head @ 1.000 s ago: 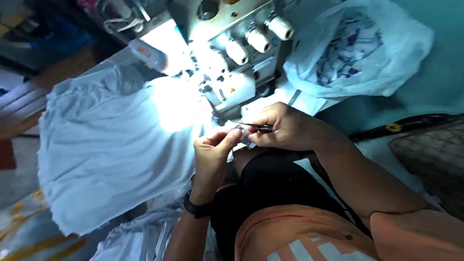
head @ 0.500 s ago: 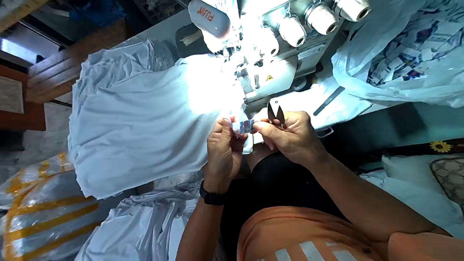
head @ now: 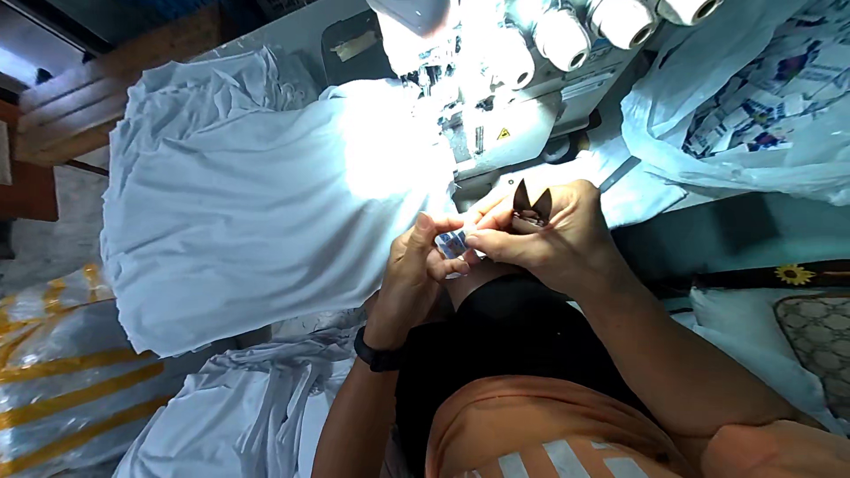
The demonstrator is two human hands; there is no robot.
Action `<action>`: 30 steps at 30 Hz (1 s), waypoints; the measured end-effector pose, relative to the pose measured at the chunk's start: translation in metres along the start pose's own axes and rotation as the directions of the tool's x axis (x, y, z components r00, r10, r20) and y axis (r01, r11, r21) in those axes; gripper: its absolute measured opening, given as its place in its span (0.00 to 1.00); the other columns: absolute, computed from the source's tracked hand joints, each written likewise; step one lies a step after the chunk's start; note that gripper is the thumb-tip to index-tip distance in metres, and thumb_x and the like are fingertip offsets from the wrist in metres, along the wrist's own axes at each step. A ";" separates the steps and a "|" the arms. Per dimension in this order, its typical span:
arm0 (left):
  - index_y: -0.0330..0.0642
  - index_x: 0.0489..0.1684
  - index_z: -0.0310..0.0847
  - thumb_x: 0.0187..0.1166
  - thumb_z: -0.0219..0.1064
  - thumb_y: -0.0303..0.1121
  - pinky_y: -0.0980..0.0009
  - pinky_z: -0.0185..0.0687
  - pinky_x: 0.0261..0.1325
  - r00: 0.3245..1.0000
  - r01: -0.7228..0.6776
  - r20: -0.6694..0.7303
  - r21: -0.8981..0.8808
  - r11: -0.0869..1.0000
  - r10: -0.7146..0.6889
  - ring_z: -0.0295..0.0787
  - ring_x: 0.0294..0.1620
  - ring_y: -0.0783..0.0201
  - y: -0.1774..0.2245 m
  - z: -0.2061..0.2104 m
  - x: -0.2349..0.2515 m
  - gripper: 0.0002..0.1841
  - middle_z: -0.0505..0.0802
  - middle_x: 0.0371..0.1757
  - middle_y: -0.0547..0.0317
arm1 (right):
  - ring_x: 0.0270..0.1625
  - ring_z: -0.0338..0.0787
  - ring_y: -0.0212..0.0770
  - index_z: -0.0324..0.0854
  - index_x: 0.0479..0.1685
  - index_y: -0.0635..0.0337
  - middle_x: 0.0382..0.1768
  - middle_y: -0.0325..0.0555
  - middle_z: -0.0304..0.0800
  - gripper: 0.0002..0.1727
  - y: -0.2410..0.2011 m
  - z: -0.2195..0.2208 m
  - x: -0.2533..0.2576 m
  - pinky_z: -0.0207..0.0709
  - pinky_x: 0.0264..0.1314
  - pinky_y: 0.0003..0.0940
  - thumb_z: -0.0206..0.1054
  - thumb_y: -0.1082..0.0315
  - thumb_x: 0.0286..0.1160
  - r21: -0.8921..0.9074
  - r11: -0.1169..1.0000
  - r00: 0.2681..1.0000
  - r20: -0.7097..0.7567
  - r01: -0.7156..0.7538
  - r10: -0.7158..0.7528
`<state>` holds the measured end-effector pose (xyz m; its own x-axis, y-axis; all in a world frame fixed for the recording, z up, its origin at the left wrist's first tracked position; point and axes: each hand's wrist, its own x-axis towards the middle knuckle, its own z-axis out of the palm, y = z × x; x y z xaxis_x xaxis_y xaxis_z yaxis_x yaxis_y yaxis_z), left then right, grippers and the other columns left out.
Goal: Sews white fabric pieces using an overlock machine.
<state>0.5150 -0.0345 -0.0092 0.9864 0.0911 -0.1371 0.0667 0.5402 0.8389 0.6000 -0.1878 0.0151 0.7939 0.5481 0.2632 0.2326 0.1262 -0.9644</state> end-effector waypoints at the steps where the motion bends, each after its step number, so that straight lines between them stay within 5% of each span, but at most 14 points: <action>1: 0.52 0.47 0.91 0.85 0.62 0.54 0.77 0.92 0.40 0.998 -0.045 -0.050 0.088 0.995 0.049 0.94 0.35 0.75 0.002 0.002 -0.002 0.18 0.96 0.42 0.67 | 0.26 0.85 0.19 0.87 0.22 0.56 0.27 0.31 0.92 0.07 0.000 0.001 0.000 0.79 0.27 0.13 0.73 0.80 0.56 -0.008 1.000 1.000 -0.004 -0.013 0.013; 6: 0.40 0.42 0.92 0.76 0.70 0.22 0.77 0.91 0.37 0.943 -0.214 -0.139 0.437 0.874 0.301 0.91 0.29 0.77 0.003 0.009 -0.010 0.06 0.95 0.32 0.70 | 0.24 0.83 0.17 0.86 0.19 0.55 0.25 0.29 0.91 0.09 0.003 0.004 0.001 0.76 0.24 0.12 0.74 0.80 0.55 -0.007 0.999 0.999 -0.020 -0.039 0.039; 17: 0.35 0.41 0.90 0.77 0.71 0.21 0.79 0.90 0.38 0.943 -0.161 -0.129 0.626 0.763 0.305 0.91 0.29 0.78 0.010 0.001 -0.004 0.03 0.94 0.31 0.67 | 0.19 0.77 0.20 0.77 0.27 0.54 0.23 0.30 0.87 0.16 0.018 0.013 0.006 0.71 0.19 0.13 0.75 0.85 0.49 0.084 0.995 0.994 -0.088 -0.058 0.065; 20: 0.39 0.38 0.90 0.76 0.70 0.22 0.78 0.90 0.36 0.953 -0.167 -0.101 0.612 0.773 0.286 0.90 0.28 0.78 0.025 -0.005 0.001 0.03 0.94 0.30 0.70 | 0.24 0.80 0.19 0.82 0.43 0.57 0.30 0.29 0.89 0.18 0.019 0.003 0.012 0.76 0.24 0.12 0.78 0.80 0.52 0.085 0.996 0.999 0.019 -0.040 0.039; 22: 0.42 0.37 0.90 0.75 0.70 0.22 0.79 0.90 0.37 0.941 -0.210 -0.071 0.643 0.737 0.330 0.90 0.29 0.79 0.043 -0.006 0.005 0.05 0.94 0.30 0.73 | 0.27 0.76 0.15 0.84 0.49 0.62 0.35 0.30 0.88 0.20 0.024 -0.005 0.023 0.70 0.28 0.07 0.81 0.75 0.54 -0.072 0.992 0.994 0.027 0.103 -0.101; 24: 0.42 0.38 0.90 0.75 0.70 0.22 0.79 0.90 0.38 0.924 -0.244 -0.037 0.711 0.660 0.382 0.90 0.30 0.79 0.062 -0.006 0.010 0.04 0.94 0.31 0.74 | 0.37 0.79 0.23 0.87 0.47 0.70 0.40 0.44 0.88 0.14 0.040 -0.013 0.038 0.72 0.40 0.12 0.76 0.73 0.63 -0.387 0.863 0.941 0.045 0.325 -0.335; 25: 0.42 0.38 0.89 0.76 0.70 0.23 0.80 0.89 0.40 0.915 -0.254 -0.013 0.757 0.602 0.403 0.89 0.31 0.80 0.070 -0.007 0.013 0.03 0.93 0.31 0.74 | 0.42 0.87 0.34 0.89 0.46 0.70 0.42 0.53 0.91 0.11 0.051 -0.017 0.045 0.80 0.47 0.21 0.72 0.74 0.66 -0.514 0.752 0.898 0.089 0.412 -0.430; 27: 0.42 0.37 0.88 0.76 0.70 0.26 0.83 0.86 0.42 0.900 -0.263 0.034 0.836 0.481 0.434 0.87 0.33 0.82 0.082 -0.009 0.023 0.01 0.92 0.32 0.75 | 0.35 0.90 0.48 0.91 0.43 0.68 0.40 0.61 0.90 0.10 0.073 -0.023 0.060 0.81 0.33 0.35 0.67 0.76 0.69 -0.616 0.564 0.804 0.207 0.550 -0.558; 30: 0.43 0.32 0.87 0.75 0.71 0.29 0.84 0.80 0.47 0.895 -0.216 0.043 0.912 0.348 0.445 0.85 0.39 0.83 0.084 -0.008 0.040 0.03 0.90 0.33 0.73 | 0.31 0.87 0.47 0.94 0.45 0.60 0.39 0.60 0.89 0.10 0.085 -0.026 0.070 0.76 0.26 0.34 0.67 0.74 0.73 -0.584 0.463 0.714 0.323 0.667 -0.622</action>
<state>0.5592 0.0215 0.0514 0.9184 0.2861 0.2731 -0.0530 -0.5952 0.8018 0.6898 -0.1601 -0.0478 0.2409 0.5795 0.7785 0.9652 -0.0592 -0.2546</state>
